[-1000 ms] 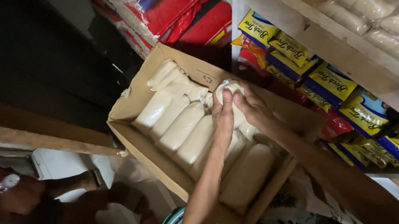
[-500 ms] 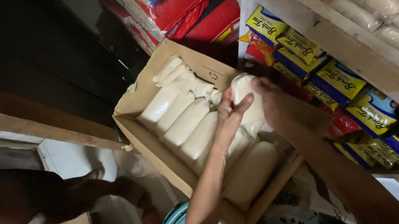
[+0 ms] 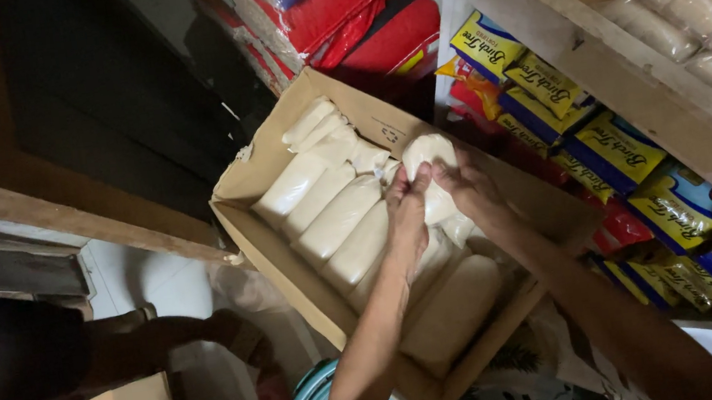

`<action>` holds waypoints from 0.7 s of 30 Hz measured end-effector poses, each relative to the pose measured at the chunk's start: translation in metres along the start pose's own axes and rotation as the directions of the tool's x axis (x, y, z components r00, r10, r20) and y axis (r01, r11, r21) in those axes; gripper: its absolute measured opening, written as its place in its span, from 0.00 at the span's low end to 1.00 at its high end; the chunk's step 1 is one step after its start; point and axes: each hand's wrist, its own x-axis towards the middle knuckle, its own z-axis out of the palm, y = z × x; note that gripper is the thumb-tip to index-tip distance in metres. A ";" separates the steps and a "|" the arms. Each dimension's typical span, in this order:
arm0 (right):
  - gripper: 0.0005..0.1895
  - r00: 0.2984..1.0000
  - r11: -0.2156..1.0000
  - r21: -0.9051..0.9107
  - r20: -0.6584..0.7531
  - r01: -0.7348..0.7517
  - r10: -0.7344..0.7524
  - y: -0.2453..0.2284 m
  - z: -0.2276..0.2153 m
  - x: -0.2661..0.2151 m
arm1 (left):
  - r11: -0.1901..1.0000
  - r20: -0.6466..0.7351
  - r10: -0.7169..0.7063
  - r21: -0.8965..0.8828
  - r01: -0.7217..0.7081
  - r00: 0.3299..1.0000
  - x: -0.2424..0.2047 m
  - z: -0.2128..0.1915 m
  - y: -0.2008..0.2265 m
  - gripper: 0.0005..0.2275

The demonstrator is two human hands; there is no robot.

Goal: The person repeatedly picks up small, white, plastic-wrapped packages from a cardboard box and places them onto a white shelf. The person stacks the packages in neat rows on the shelf, which already contains other similar packages and larger bags of goods.

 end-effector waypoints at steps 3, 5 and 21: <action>0.34 0.998 0.993 0.110 0.060 -0.035 0.028 0.014 0.003 0.005 | 0.998 0.054 0.029 0.049 -0.032 0.998 -0.017 0.014 0.016 0.25; 0.32 0.997 0.958 0.285 0.075 -0.042 0.021 -0.015 -0.010 -0.004 | 0.991 0.211 0.135 -0.020 -0.134 0.968 -0.029 0.025 0.037 0.25; 0.22 0.964 0.752 0.649 0.254 -0.113 -0.075 -0.043 -0.025 -0.024 | 0.984 0.312 0.048 0.149 -0.098 0.949 -0.040 0.023 0.103 0.18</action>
